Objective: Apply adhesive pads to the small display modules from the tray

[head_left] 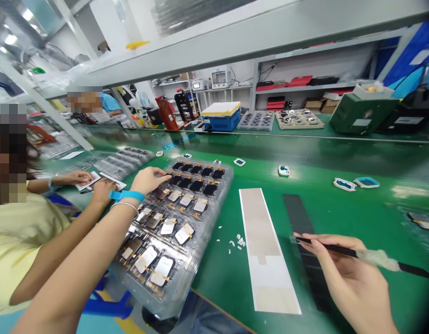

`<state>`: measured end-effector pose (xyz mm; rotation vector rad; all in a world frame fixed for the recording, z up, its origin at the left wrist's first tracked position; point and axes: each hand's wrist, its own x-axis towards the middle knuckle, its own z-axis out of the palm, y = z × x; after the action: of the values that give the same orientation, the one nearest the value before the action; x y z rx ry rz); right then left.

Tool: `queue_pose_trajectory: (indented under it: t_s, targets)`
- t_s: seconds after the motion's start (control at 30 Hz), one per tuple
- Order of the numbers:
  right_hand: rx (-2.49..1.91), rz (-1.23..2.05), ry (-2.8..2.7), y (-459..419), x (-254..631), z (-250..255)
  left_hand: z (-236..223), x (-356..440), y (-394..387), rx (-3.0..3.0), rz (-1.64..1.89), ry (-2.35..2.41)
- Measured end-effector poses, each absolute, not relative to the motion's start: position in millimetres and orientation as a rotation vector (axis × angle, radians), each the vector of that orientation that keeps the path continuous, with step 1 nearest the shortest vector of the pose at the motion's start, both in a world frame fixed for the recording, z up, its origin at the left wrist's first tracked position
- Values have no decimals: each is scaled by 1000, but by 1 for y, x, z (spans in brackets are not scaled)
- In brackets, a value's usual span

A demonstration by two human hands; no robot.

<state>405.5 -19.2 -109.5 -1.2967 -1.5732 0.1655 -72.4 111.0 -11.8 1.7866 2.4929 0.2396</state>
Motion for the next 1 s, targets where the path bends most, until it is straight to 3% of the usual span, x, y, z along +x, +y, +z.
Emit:
queue_pose_trajectory:
  t_s: [0.33, 0.57, 0.77, 1.0]
  targets:
    - [-1236, 310, -1448, -16, 408, -111, 5, -33, 127, 1730, 369, 2591]
    - [-1173, 476, -1474, -22, 403, -97, 26, 32, 44, 2029, 658, 1994]
    - [-865, 337, -1853, -44, 388, -61, -12, 130, -75, 2346, 826, 1196]
    - [-712, -78, -2045, -53, 368, -56, -66, 185, -69, 1974, 980, 955]
